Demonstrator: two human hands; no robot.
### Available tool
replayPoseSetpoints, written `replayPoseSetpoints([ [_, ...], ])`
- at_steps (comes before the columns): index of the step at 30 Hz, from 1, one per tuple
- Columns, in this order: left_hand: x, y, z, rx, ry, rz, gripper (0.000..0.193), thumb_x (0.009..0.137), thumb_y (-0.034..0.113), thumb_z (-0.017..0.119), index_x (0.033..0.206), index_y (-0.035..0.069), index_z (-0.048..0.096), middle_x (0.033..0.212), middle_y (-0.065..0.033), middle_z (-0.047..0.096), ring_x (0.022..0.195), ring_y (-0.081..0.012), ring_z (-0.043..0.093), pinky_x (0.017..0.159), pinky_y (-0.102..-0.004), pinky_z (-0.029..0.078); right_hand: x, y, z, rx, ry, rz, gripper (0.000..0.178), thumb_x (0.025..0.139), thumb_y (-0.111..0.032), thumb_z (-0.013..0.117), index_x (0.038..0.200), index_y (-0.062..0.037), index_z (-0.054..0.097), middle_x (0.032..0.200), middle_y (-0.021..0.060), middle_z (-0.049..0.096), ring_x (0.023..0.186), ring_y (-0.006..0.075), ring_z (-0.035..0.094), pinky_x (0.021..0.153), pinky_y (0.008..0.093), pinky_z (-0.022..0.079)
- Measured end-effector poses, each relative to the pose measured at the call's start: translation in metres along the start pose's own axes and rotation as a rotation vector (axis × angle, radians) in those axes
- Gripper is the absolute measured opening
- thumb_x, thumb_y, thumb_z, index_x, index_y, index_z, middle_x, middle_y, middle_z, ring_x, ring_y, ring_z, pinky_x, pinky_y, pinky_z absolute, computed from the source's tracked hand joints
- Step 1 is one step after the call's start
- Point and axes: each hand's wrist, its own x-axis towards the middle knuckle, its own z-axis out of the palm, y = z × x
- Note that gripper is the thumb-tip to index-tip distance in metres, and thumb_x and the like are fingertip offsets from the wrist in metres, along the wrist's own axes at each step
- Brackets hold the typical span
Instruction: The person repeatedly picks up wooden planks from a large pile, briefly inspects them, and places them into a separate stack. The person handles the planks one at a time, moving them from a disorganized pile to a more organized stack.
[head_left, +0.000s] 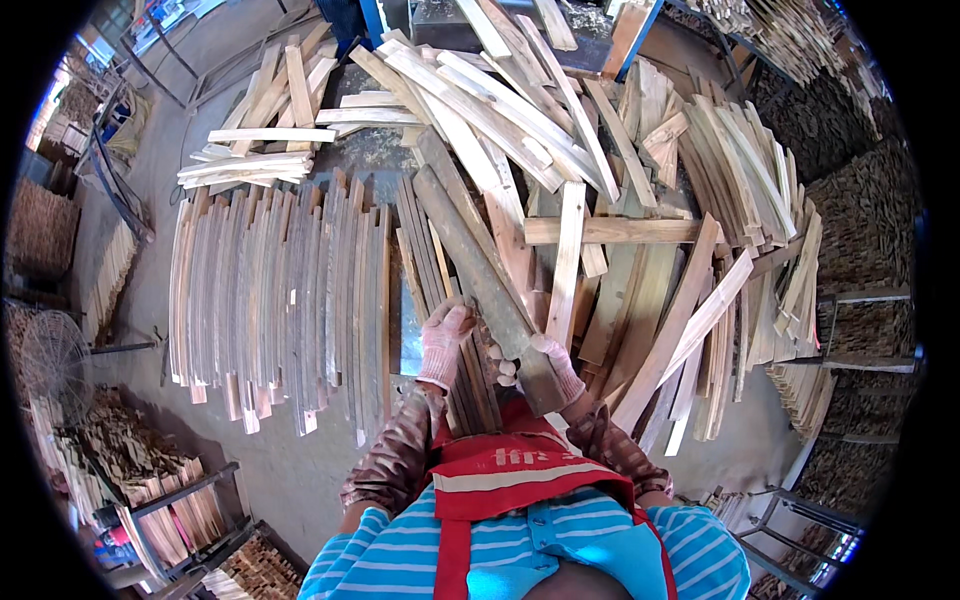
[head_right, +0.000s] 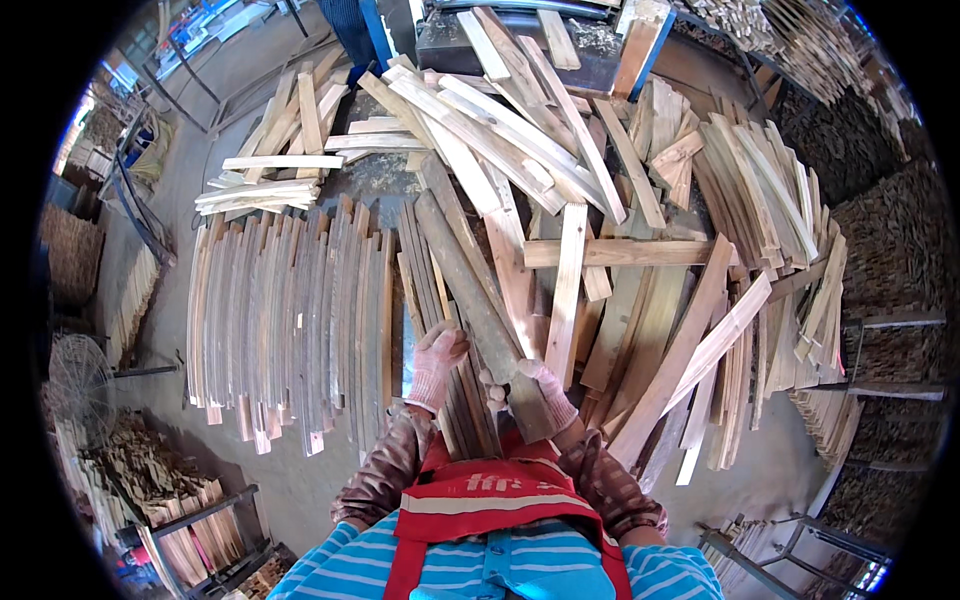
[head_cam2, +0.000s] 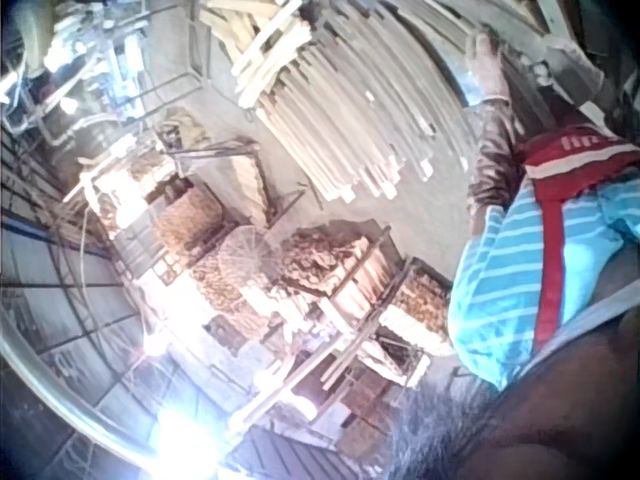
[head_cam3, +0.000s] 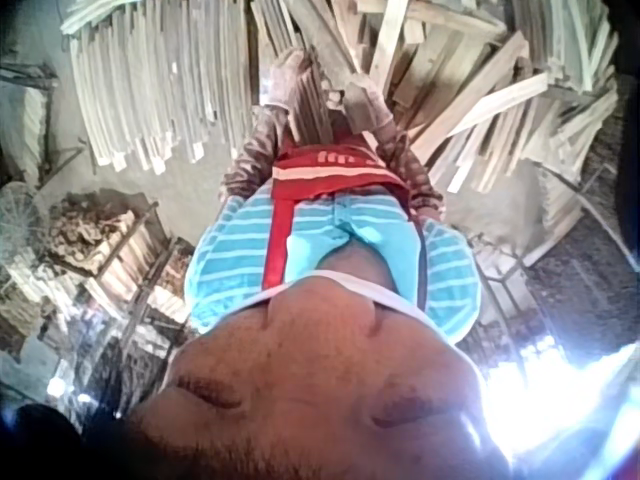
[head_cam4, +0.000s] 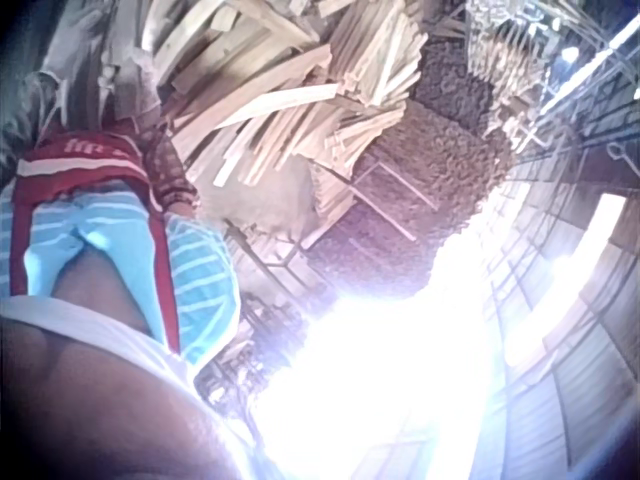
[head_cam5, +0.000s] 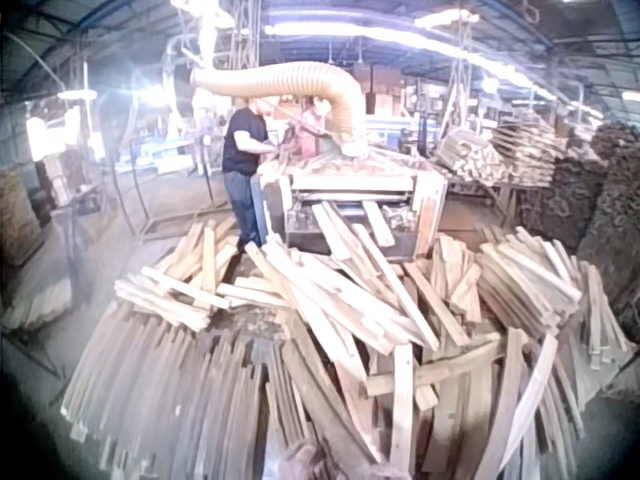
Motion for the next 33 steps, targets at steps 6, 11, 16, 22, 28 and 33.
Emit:
replayPoseSetpoints([
  [6, 0.010, 0.003, 0.018, -0.031, 0.131, -0.010, 0.033, 0.096, 0.015, 0.066, 0.126, 0.004, 0.063, 0.104, -0.0035, 0.069, 0.087, -0.0143, 0.067, 0.076, -0.0278, 0.055, 0.001, -0.001, 0.009, 0.032, -0.046, -0.008, 0.078, 0.089, -0.043, 0.072, 0.145, 0.0047, 0.043, 0.123, 0.0171, 0.063, 0.091, 0.0225, 0.064, 0.078, 0.0345, 0.054],
  [11, 0.025, 0.011, 0.023, -0.029, 0.121, -0.011, 0.029, 0.096, 0.012, 0.062, 0.124, 0.008, 0.062, 0.096, -0.0010, 0.068, 0.083, -0.0162, 0.068, 0.077, -0.0323, 0.057, 0.000, -0.002, 0.003, 0.107, -0.025, 0.009, 0.079, 0.088, -0.040, 0.073, 0.145, 0.0048, 0.041, 0.121, 0.0169, 0.061, 0.090, 0.0232, 0.063, 0.073, 0.0334, 0.057],
  [16, 0.036, 0.013, 0.020, -0.115, 0.093, -0.147, 0.024, 0.097, 0.014, 0.062, 0.121, 0.010, 0.062, 0.096, -0.0029, 0.068, 0.081, -0.0183, 0.068, 0.077, -0.0350, 0.059, -0.002, -0.006, 0.012, 0.120, -0.023, 0.003, 0.073, 0.089, -0.039, 0.071, 0.142, 0.0042, 0.045, 0.122, 0.0188, 0.063, 0.087, 0.0226, 0.062, 0.071, 0.0317, 0.054],
  [22, 0.043, 0.027, 0.027, -0.110, -0.049, -0.207, 0.025, 0.093, 0.022, 0.072, 0.112, 0.008, 0.064, 0.087, -0.0022, 0.066, 0.072, -0.0161, 0.065, 0.065, -0.0315, 0.059, -0.004, -0.007, 0.032, 0.077, -0.025, -0.078, 0.074, 0.090, -0.044, 0.069, 0.139, 0.0058, 0.046, 0.115, 0.0175, 0.063, 0.081, 0.0199, 0.061, 0.065, 0.0271, 0.051],
  [28, 0.047, 0.035, 0.029, -0.048, -0.086, -0.143, 0.035, 0.092, 0.022, 0.073, 0.121, 0.005, 0.064, 0.093, -0.0042, 0.069, 0.077, -0.0170, 0.068, 0.067, -0.0320, 0.060, -0.001, -0.005, 0.039, 0.096, -0.087, -0.109, 0.078, 0.090, -0.052, 0.068, 0.137, 0.0061, 0.047, 0.110, 0.0159, 0.062, 0.075, 0.0167, 0.057, 0.061, 0.0263, 0.048],
  [33, 0.035, 0.039, 0.034, -0.139, -0.045, -0.085, 0.030, 0.095, 0.016, 0.068, 0.119, 0.000, 0.063, 0.105, -0.0099, 0.072, 0.090, -0.0223, 0.072, 0.078, -0.0354, 0.061, -0.002, -0.003, 0.041, 0.093, -0.082, -0.106, 0.077, 0.090, -0.052, 0.068, 0.139, 0.0030, 0.047, 0.107, 0.0159, 0.062, 0.072, 0.0166, 0.056, 0.060, 0.0266, 0.048],
])
